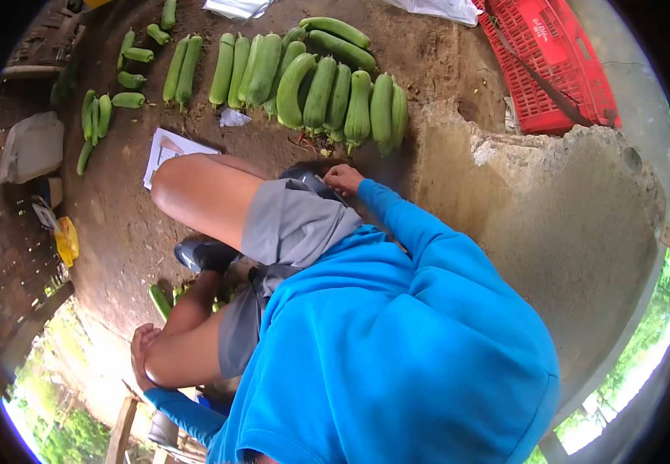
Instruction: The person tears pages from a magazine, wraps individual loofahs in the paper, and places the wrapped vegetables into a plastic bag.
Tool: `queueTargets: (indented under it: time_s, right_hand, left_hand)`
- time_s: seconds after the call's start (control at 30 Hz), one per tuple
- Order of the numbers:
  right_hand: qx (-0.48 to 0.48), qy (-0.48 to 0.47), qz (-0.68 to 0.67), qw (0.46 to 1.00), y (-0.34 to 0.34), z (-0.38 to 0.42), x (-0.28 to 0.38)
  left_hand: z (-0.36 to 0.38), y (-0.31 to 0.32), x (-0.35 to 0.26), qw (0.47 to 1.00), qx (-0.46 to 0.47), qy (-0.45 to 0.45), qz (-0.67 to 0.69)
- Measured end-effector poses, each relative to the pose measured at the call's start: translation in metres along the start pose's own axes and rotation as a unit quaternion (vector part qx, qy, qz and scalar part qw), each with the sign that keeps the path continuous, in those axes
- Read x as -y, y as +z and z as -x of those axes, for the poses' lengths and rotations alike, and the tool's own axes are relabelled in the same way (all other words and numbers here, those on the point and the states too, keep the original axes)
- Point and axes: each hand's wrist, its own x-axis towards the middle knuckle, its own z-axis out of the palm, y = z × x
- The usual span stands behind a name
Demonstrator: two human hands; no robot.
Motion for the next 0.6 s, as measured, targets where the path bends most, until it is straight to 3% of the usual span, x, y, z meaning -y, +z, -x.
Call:
queueTargets:
  time_s: [0.13, 0.27, 0.3, 0.43, 0.5, 0.6]
  right_hand:
    - [0.021, -0.020, 0.005, 1.000, 0.004, 0.008, -0.029]
    - [-0.017, -0.056, 0.061, 0.996, 0.008, 0.005, -0.039]
    - [0.028, -0.038, 0.097, 0.994, 0.002, 0.008, -0.035]
    - [0.044, -0.076, 0.147, 0.985, 0.000, -0.001, -0.053]
    - [0.044, -0.132, 0.059, 0.988, 0.000, -0.009, -0.066]
    - [0.059, -0.098, 0.101, 0.988, -0.006, -0.013, -0.061]
  left_hand:
    - [-0.004, -0.006, 0.005, 1.000, 0.000, -0.018, -0.013]
    - [-0.006, -0.012, 0.006, 1.000, 0.001, -0.004, -0.003]
    - [-0.008, -0.012, 0.005, 1.000, -0.005, -0.020, -0.012]
    - [-0.008, -0.013, 0.008, 1.000, -0.014, -0.020, -0.012]
    - [-0.014, -0.019, 0.018, 1.000, -0.001, 0.008, -0.003]
    - [-0.019, -0.024, 0.023, 1.000, 0.000, 0.018, -0.001]
